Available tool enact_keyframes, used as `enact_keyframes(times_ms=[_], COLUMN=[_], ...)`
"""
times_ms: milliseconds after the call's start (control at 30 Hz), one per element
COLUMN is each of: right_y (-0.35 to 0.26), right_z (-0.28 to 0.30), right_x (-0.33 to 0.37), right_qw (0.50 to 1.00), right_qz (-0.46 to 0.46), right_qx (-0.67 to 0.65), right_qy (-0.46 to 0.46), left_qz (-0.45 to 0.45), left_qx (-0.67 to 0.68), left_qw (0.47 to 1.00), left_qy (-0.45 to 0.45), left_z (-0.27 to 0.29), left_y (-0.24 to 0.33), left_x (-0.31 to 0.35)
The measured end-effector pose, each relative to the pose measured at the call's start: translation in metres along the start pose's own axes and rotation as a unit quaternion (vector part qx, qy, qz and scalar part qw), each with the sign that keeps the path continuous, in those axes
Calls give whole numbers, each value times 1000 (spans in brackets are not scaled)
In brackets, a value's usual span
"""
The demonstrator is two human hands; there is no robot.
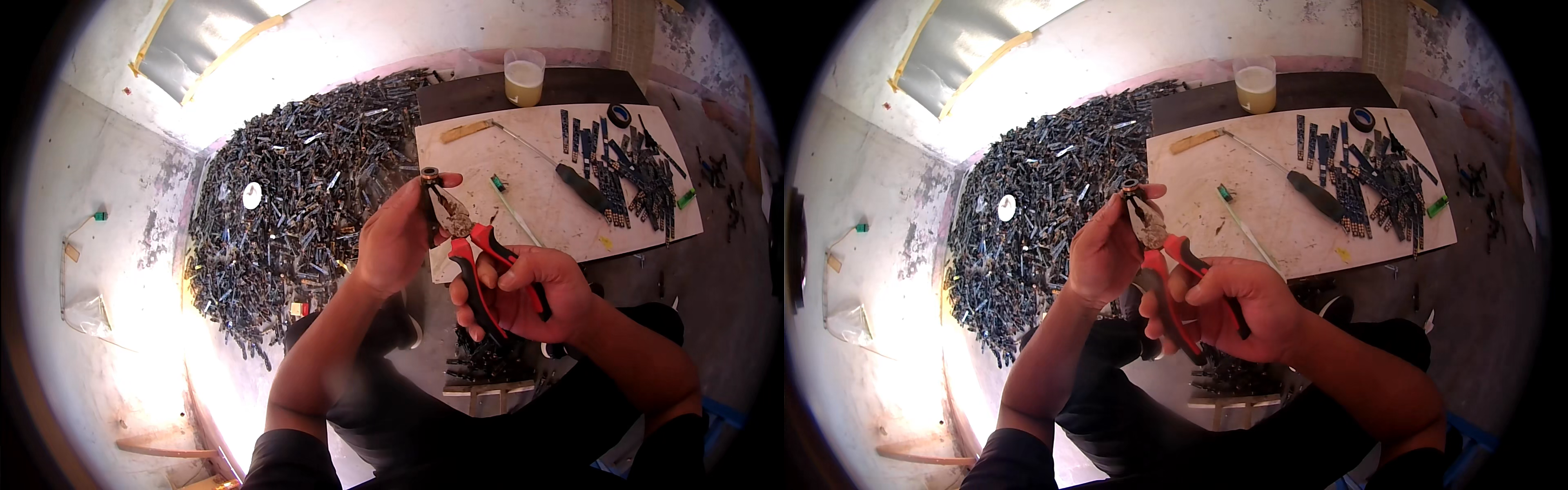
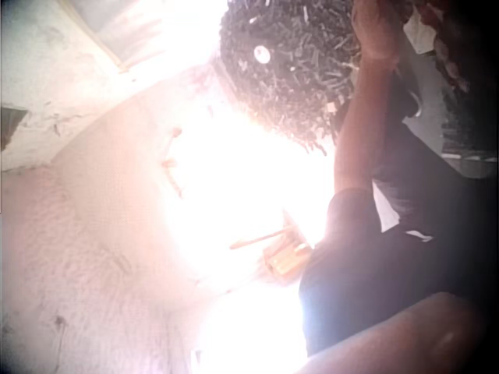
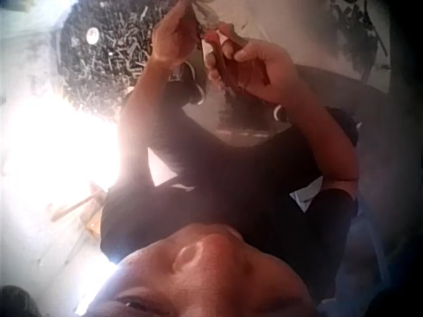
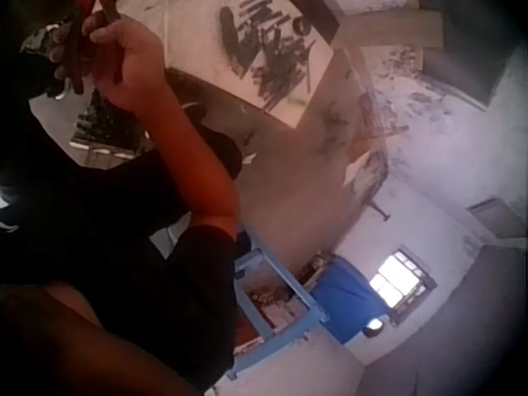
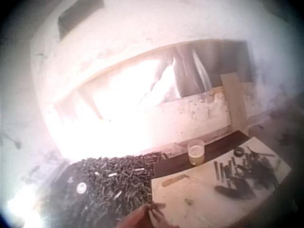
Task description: The person disassembles cylindrical battery packs by using a screwdriver to pry open the casing and pliers to remove internal components. The person then uses a toothbrush to clean the extracted battery strips before placing them on the table.
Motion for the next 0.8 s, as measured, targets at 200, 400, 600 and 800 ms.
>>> enact_keyframes(times_ms=[200, 400, 600, 800], right_y=[-1, 2, -2, -5], right_z=[-1, -1, -5, -13], right_x=[0, 0, 4, 7], right_qw=[1000, 998, 988, 974], right_qz=[2, -9, -51, -88], right_qx=[-7, -51, -136, -202], right_qy=[-3, -26, -44, -54], left_qz=[-25, -51, -120, -141], left_qx=[-18, -79, -189, -216], left_qw=[1000, 995, 975, 966], left_qy=[0, 15, 15, 3], left_z=[-8, -5, -5, 0], left_y=[0, -2, -1, 2], left_x=[1, 0, -4, -1])
Point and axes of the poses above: each hand's wrist, its own x-axis away from the middle knuckle, its own z-axis out of the back of the hand, y = z × x, the point moved 1 cm from there along -x, towards the middle knuckle, and after that the axes turned 9 degrees about z, right-handed, at the moved point
